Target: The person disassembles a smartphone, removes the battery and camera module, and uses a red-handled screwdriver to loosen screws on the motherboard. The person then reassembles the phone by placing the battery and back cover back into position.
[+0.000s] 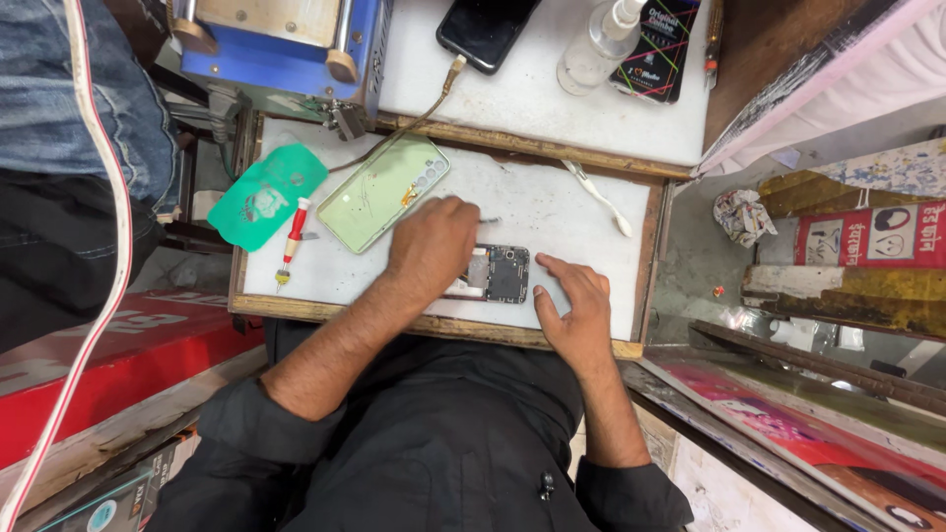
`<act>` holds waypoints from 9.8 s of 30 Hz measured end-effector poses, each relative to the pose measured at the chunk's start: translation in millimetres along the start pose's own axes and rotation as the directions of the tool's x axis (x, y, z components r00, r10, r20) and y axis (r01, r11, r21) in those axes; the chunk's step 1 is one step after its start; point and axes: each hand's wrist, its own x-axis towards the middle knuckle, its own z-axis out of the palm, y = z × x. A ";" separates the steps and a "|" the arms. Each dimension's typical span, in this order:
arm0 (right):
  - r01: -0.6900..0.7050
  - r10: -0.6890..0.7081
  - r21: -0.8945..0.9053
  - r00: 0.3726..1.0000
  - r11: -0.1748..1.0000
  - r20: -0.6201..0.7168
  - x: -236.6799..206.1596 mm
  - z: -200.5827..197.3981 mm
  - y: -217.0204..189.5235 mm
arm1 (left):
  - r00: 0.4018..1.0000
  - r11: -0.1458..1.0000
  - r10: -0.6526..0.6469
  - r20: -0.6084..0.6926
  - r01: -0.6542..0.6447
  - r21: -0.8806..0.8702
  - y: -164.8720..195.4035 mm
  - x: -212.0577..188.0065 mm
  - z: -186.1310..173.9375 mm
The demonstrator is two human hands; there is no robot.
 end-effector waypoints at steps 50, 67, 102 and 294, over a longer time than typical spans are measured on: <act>-0.017 0.017 -0.004 0.999 1.000 -0.042 0.8 1.6 4.9 | 0.978 0.999 0.031 -0.204 -0.029 0.014 -50.3 -39.7 -73.3; 0.070 -0.082 0.301 0.996 0.951 0.025 53.3 -3.0 16.3 | 0.991 0.962 0.120 0.067 -0.099 -0.256 -8.5 -9.2 -80.2; -0.094 0.044 0.389 0.990 0.916 0.134 61.6 13.4 16.0 | 0.912 0.918 0.380 -0.155 -0.351 0.186 22.1 -31.0 -6.2; -0.375 0.318 0.393 0.926 0.840 0.204 35.1 7.0 30.7 | 0.925 0.998 -0.050 0.376 0.056 -0.006 17.2 -40.6 -6.3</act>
